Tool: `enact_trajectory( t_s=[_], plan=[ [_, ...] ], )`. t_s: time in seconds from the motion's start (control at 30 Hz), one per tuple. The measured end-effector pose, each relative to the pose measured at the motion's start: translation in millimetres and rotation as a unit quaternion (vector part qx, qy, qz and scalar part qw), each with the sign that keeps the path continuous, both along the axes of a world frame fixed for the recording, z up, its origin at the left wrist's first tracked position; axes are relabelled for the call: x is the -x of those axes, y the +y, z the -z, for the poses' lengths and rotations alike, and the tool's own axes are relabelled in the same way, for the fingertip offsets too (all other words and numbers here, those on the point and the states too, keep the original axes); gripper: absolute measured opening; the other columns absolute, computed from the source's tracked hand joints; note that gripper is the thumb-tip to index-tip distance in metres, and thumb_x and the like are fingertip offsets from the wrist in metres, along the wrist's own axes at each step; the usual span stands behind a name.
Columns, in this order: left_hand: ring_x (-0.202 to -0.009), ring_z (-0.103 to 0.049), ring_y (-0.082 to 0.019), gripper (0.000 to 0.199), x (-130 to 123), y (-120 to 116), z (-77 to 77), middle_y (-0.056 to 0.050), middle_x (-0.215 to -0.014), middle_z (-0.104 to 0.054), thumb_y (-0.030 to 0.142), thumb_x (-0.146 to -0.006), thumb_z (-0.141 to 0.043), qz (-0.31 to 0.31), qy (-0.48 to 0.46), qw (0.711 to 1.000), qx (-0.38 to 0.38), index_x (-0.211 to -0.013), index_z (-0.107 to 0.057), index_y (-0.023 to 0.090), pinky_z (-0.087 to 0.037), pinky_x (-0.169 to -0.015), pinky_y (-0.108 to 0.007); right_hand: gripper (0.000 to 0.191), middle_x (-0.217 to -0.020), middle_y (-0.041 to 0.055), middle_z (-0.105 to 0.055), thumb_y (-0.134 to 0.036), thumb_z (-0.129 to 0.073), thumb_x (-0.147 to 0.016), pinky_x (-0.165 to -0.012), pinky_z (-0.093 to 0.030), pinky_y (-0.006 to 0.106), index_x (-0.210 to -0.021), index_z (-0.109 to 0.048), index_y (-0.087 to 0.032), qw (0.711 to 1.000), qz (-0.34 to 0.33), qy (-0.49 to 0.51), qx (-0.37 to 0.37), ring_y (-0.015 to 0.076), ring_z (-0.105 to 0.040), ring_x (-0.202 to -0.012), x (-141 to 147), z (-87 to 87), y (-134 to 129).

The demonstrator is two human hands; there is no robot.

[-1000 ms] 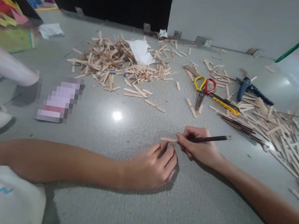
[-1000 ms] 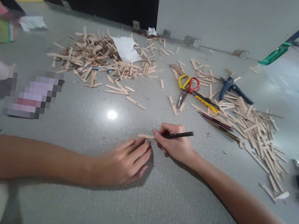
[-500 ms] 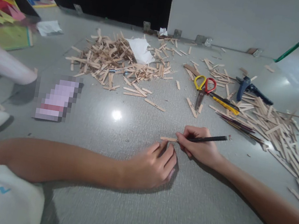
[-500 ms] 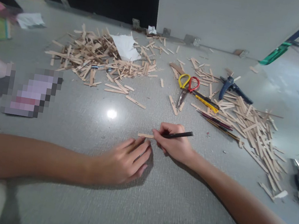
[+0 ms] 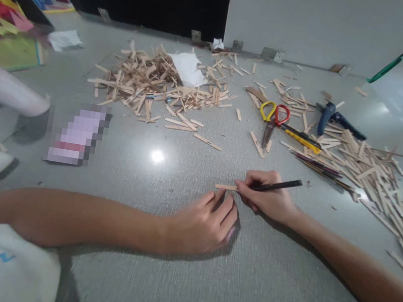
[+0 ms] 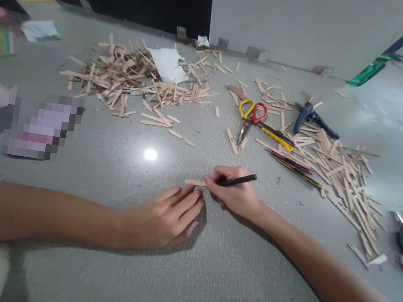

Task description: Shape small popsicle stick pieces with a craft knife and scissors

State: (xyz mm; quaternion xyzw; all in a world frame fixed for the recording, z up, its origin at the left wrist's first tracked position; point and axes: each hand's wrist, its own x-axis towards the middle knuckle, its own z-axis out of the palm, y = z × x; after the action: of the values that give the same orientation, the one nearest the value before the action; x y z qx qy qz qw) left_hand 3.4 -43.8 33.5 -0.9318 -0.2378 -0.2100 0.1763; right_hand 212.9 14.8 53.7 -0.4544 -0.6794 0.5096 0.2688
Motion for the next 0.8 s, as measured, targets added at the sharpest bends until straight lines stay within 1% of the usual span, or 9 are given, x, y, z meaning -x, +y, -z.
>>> enact_trajectory(
  t_s=[0.23, 0.4, 0.6, 0.8],
  plan=[
    [-0.101, -0.076, -0.031, 0.041, 0.2, -0.3, -2.1, -0.019, -0.107, -0.079, 0.023, -0.106, -0.042, 0.000, -0.006, 1.000, -0.005, -0.110, -0.076, 0.001, -0.058, -0.083, -0.037, 0.051, -0.044, -0.0044, -0.052, -0.055, -0.076, -0.090, -0.033, -0.031, 0.019, -0.059, -0.052, -0.022, 0.999, 0.035, 0.016, 0.012, 0.0076, -0.044, -0.033, 1.0, 2.1, -0.3],
    [-0.102, -0.077, -0.033, 0.041, -0.9, -0.5, -2.2, -0.020, -0.107, -0.079, 0.022, -0.106, -0.042, 0.000, -0.007, 1.000, -0.002, -0.111, -0.076, 0.000, -0.058, -0.083, -0.037, 0.051, -0.043, -0.0048, -0.051, -0.054, -0.076, -0.091, -0.034, -0.030, 0.019, -0.059, -0.052, -0.022, 0.999, 0.033, 0.019, 0.011, 0.0074, -0.044, -0.033, 1.5, 0.7, -0.5],
    [-0.101, -0.077, -0.032, 0.041, -0.4, -0.6, -1.5, -0.020, -0.107, -0.079, 0.022, -0.107, -0.041, -0.002, -0.010, 1.000, -0.002, -0.111, -0.076, 0.000, -0.058, -0.084, -0.037, 0.052, -0.042, -0.0041, -0.051, -0.055, -0.076, -0.091, -0.033, -0.028, 0.020, -0.058, -0.052, -0.022, 0.999, 0.033, 0.013, -0.002, 0.0073, -0.043, -0.032, 2.0, 1.2, -0.9],
    [-0.104, -0.077, -0.033, 0.040, -0.8, -2.2, -2.4, -0.022, -0.110, -0.079, 0.023, -0.107, -0.043, -0.007, 0.017, 1.000, -0.003, -0.115, -0.074, 0.000, -0.057, -0.084, -0.038, 0.054, -0.041, -0.0044, -0.050, -0.055, -0.075, -0.092, -0.034, -0.029, 0.020, -0.058, -0.051, -0.023, 0.999, 0.030, -0.004, -0.010, 0.0074, -0.042, -0.033, 2.2, 0.5, -1.0]
  ],
)
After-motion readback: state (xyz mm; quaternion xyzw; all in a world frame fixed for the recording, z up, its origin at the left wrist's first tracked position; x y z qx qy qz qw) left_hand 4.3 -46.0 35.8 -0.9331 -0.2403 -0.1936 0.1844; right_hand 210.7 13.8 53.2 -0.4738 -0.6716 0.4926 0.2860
